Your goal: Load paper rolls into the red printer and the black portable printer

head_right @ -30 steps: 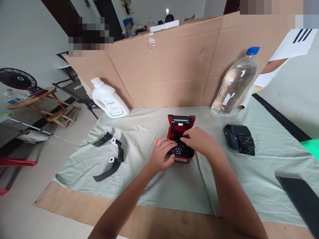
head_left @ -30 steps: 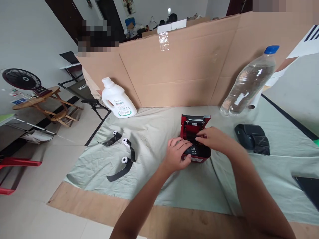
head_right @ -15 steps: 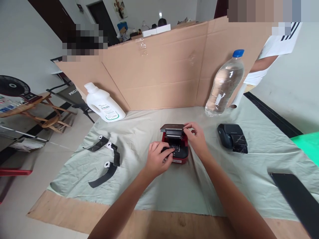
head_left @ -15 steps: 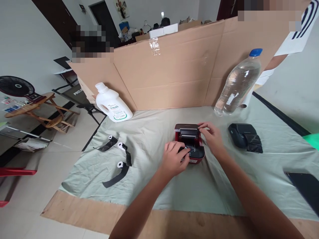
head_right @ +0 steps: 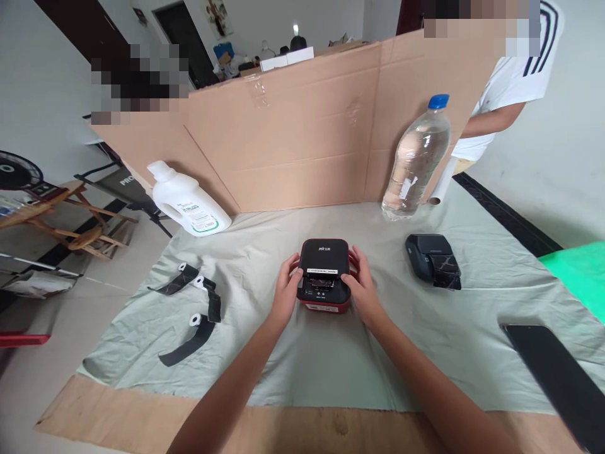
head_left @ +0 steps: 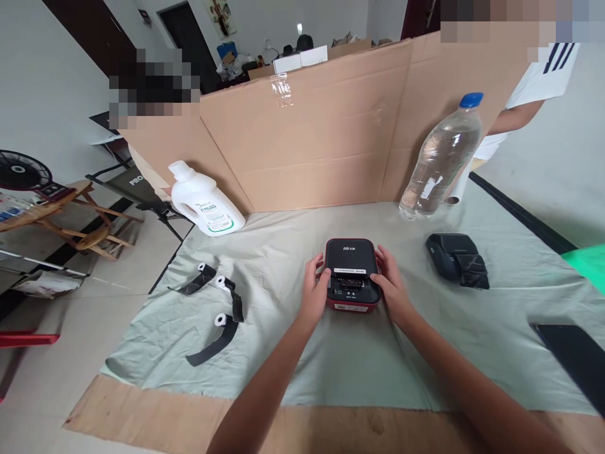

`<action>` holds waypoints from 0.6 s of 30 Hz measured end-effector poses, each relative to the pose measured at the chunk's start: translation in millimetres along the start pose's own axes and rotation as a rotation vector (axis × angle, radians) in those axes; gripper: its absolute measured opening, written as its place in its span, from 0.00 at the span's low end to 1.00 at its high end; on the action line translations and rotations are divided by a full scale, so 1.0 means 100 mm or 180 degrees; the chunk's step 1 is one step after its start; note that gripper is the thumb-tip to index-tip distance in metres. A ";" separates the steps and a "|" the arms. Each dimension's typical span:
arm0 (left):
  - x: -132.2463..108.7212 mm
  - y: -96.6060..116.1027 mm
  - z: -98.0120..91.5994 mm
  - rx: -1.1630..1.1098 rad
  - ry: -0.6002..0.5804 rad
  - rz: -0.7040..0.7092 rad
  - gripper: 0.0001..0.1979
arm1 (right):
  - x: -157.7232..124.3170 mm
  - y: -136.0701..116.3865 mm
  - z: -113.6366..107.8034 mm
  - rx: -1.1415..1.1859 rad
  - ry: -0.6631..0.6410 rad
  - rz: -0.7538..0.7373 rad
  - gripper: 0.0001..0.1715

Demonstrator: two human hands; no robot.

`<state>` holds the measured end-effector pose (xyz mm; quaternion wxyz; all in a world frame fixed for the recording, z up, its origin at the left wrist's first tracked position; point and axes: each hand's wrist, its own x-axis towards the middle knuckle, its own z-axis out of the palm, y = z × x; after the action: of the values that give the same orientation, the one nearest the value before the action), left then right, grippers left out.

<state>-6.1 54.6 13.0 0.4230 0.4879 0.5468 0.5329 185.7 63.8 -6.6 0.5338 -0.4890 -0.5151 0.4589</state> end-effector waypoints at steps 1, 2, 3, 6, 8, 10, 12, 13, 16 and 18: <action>0.04 -0.01 0.00 -0.0195 -0.0103 -0.0235 0.20 | 0.00 0.00 0.00 0.0010 0.0003 0.0025 0.42; 0.07 -0.02 0.00 -0.0336 -0.0203 -0.0369 0.20 | 0.00 -0.01 0.01 0.0004 -0.0005 0.0033 0.42; 0.10 -0.03 0.00 -0.0431 -0.0280 -0.0429 0.20 | 0.00 -0.01 0.01 -0.0018 -0.0011 0.0027 0.42; 0.15 -0.03 -0.02 -0.0535 -0.0366 -0.0508 0.21 | -0.01 -0.01 0.01 -0.0100 -0.0038 0.0007 0.43; 0.17 -0.03 -0.03 -0.0538 -0.0388 -0.0584 0.22 | -0.01 -0.02 0.01 -0.0122 -0.0045 0.0029 0.44; 0.18 -0.03 -0.04 -0.0524 -0.0417 -0.0591 0.23 | -0.01 -0.04 0.02 -0.0147 -0.0058 0.0053 0.44; 0.17 -0.03 -0.04 -0.0522 -0.0440 -0.0557 0.24 | -0.01 -0.05 0.03 -0.0145 -0.0054 0.0060 0.44; 0.17 -0.04 -0.03 -0.0534 -0.0444 -0.0540 0.24 | -0.01 -0.05 0.03 -0.0120 -0.0045 0.0069 0.44; 0.13 -0.06 0.00 -0.0578 -0.0414 -0.0503 0.23 | -0.03 0.00 0.03 0.0004 -0.0003 0.0130 0.45; 0.13 -0.07 0.00 -0.0570 -0.0351 -0.0471 0.21 | -0.06 0.09 0.02 0.0079 0.0073 0.0174 0.44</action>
<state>-8.7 68.2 6.6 0.5325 0.4350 0.5075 0.5193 183.8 59.2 -16.5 0.5329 -0.5016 -0.4896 0.4740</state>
